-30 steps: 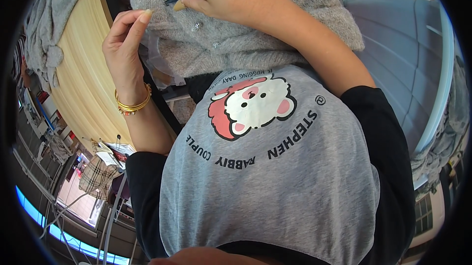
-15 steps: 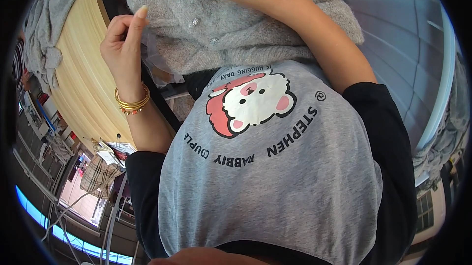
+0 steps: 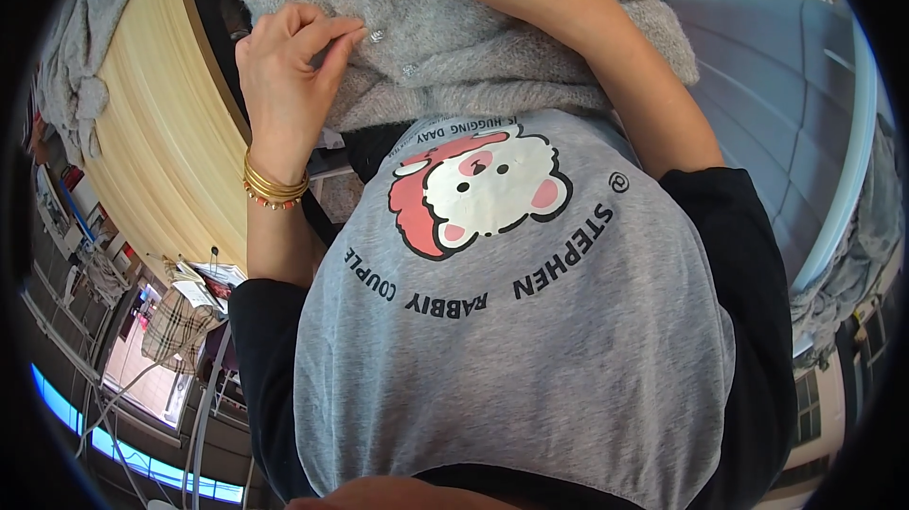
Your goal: Attaching small decorative elements to a grey garment piece using pliers.
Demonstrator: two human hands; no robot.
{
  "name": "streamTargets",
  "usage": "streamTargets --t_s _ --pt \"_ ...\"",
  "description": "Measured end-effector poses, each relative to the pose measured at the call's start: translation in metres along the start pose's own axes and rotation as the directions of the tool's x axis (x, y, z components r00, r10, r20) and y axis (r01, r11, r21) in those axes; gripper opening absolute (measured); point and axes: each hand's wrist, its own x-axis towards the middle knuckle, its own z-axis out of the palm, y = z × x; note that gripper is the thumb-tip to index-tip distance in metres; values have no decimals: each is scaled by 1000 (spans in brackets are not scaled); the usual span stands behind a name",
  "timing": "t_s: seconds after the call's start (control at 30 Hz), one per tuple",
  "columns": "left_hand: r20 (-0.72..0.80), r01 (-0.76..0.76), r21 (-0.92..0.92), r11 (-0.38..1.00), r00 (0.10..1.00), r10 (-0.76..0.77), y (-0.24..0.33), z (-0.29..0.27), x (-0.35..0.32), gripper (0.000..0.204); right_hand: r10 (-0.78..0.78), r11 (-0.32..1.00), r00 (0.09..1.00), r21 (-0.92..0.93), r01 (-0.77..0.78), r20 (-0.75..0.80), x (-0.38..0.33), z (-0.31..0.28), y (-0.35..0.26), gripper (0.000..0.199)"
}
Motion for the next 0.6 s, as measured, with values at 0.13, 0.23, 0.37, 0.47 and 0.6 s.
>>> streamTargets --t_s 0.13,0.23,0.37,0.47,0.6 --pt "-44 13 -94 995 999 -17 -3 -5 -5 10 85 993 993 80 -92 82 -9 -8 -13 30" --pt "-27 40 -245 969 999 -48 -6 -10 -6 8 212 976 964 17 -218 161 -14 -8 -9 30" --pt "-1 145 -596 790 983 -181 -4 -11 -12 9 -306 942 948 175 287 91 -23 -6 -8 31" --pt "-15 152 -603 783 979 -202 2 -16 -12 9 -29 999 970 -15 34 240 -33 -8 -9 33" --pt "7 194 -661 725 968 -253 0 -15 -16 10 -57 996 957 -49 74 284 -40 -7 -8 34"
